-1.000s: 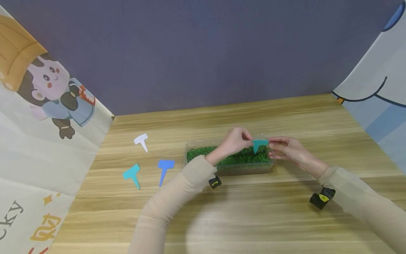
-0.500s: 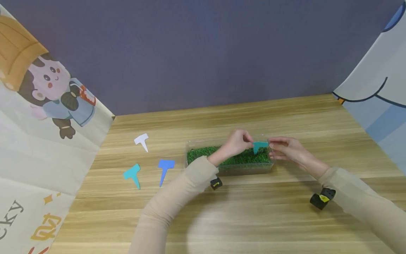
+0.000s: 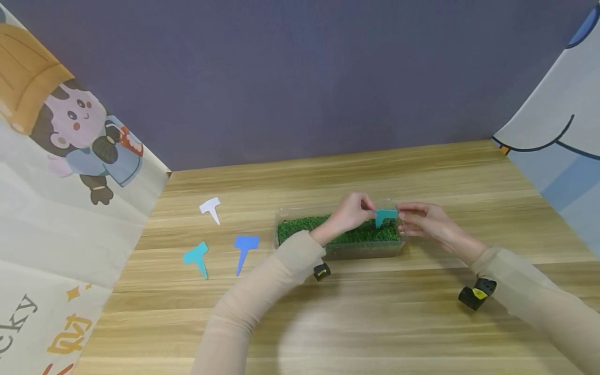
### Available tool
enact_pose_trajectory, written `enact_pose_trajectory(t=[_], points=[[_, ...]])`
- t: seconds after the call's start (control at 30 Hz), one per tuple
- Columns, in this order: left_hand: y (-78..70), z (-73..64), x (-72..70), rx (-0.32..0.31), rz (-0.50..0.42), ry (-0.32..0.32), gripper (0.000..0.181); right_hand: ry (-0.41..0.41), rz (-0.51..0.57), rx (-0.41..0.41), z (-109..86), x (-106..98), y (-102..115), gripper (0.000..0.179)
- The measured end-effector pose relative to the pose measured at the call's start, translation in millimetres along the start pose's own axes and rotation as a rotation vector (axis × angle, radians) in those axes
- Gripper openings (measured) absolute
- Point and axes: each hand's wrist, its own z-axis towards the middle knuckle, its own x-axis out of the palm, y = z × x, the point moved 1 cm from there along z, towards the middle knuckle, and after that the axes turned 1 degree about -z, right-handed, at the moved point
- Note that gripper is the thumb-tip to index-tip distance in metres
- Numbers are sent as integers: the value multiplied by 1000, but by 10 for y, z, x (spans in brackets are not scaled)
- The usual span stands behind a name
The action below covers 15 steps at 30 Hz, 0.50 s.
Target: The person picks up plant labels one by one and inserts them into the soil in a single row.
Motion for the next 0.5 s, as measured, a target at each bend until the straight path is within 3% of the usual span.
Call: enact_pose_trajectory(t=[0.5], points=[[-4,-5,3,-11,-12,9,4,5,6,1,-1,-2,1,57]])
